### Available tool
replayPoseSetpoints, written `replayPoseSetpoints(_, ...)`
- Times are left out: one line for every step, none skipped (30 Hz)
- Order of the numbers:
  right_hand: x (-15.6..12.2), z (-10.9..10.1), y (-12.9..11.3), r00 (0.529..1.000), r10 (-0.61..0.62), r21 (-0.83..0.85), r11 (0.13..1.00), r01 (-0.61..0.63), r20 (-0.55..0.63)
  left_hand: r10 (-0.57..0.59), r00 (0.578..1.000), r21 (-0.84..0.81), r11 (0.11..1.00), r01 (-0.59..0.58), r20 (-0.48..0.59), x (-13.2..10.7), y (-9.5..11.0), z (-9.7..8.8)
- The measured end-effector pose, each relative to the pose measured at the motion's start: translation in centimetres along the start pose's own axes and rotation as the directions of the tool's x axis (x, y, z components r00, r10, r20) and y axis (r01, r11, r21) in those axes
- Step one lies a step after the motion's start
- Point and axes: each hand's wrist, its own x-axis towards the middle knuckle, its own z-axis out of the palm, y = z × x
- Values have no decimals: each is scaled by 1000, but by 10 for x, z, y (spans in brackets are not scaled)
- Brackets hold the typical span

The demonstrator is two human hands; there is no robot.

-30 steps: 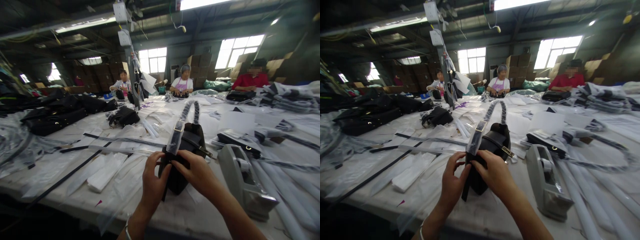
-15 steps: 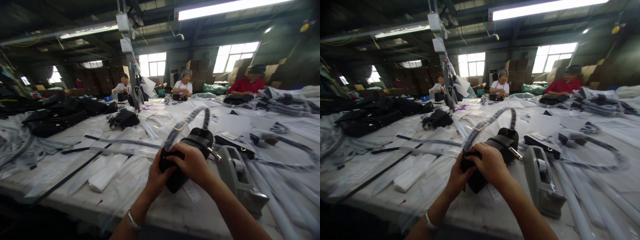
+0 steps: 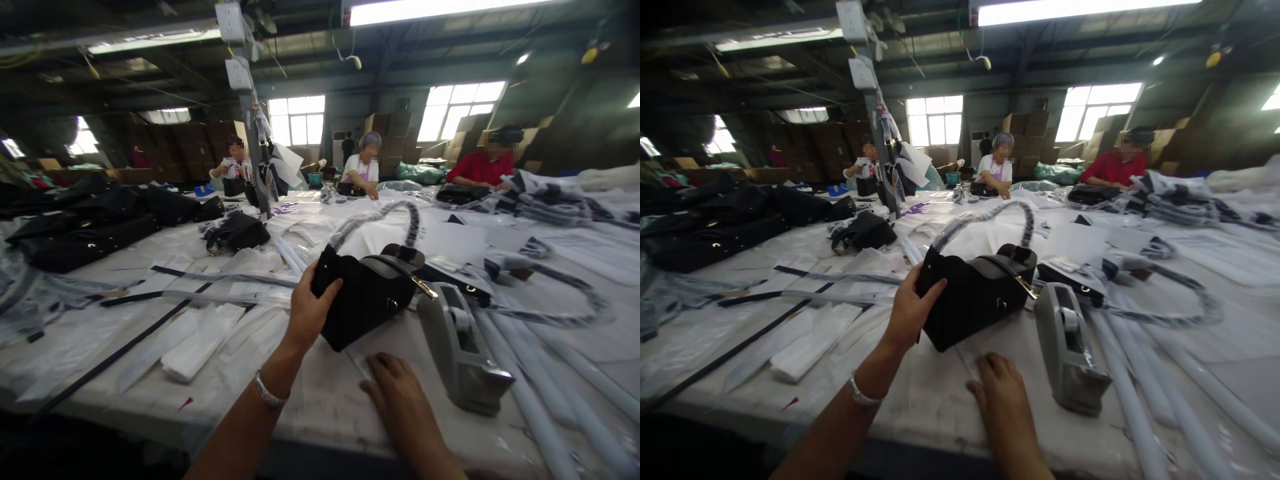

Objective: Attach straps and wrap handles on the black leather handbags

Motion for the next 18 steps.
replayPoseSetpoints(-4, 7, 1, 1000, -7, -28, 1000, 7, 21, 10, 1000, -3, 1000, -10, 7, 4, 0, 2)
replayPoseSetpoints(-7, 12, 0, 999, -10, -35, 999, 11, 49, 21, 1000, -3, 1000, -21, 13, 7, 0, 4)
replayPoseSetpoints(-10, 15, -2, 997, -11, -27, 1000, 13, 77, 29, 999, -1, 1000, -29, 15, 7, 0, 6)
replayPoseSetpoints(-12, 14, -6, 995, -10, -10, 1000, 12, 103, 33, 999, 4, 999, -33, 17, 6, -2, 8)
replayPoseSetpoints(-15, 11, -10, 992, -10, 13, 1000, 8, 124, 30, 999, 11, 999, -31, 17, 4, -4, 9)
replayPoseSetpoints(-18, 6, -15, 989, -13, 49, 999, 5, 149, 24, 1000, 21, 999, -24, 14, 2, -8, 9)
replayPoseSetpoints(-21, -1, -20, 983, -24, 106, 994, 4, 184, 14, 1000, 33, 999, -14, 8, -1, -11, 9)
replayPoseSetpoints(-23, -8, -25, 973, -44, 183, 983, 2, 226, 1, 1000, 47, 999, -1, 5, -5, -16, 7)
replayPoseSetpoints(-26, -16, -29, 961, -70, 273, 962, -5, 268, -20, 1000, 64, 998, 19, 14, -8, -20, 4)
replayPoseSetpoints(-27, -23, -32, 948, -96, 363, 931, -22, 302, -49, 998, 82, 996, 46, 38, -13, -24, 0)
replayPoseSetpoints(-28, -30, -34, 939, -113, 443, 895, -46, 326, -82, 994, 104, 992, 74, 66, -18, -26, -5)
replayPoseSetpoints(-28, -35, -36, 933, -116, 502, 861, -77, 342, -104, 991, 133, 987, 92, 86, -25, -26, -12)
replayPoseSetpoints(-27, -39, -36, 930, -102, 537, 836, -112, 353, -102, 992, 168, 982, 87, 78, -33, -24, -19)
replayPoseSetpoints(-25, -42, -36, 927, -75, 549, 822, -151, 367, -68, 997, 211, 976, 57, 42, -43, -19, -26)
replayPoseSetpoints(-22, -44, -35, 923, -41, 547, 815, -190, 382, -6, 1000, 261, 965, 5, 2, -54, -11, -32)
replayPoseSetpoints(-19, -45, -35, 917, -12, 539, 812, -224, 398, 74, 997, 315, 947, -66, -14, -66, -2, -38)
replayPoseSetpoints(-15, -47, -34, 912, 9, 533, 809, -247, 410, 133, 990, 359, 923, -139, 42, -79, 7, -43)
replayPoseSetpoints(-11, -48, -35, 909, 16, 536, 803, -259, 416, 160, 971, 385, 897, -218, 178, -91, 16, -46)
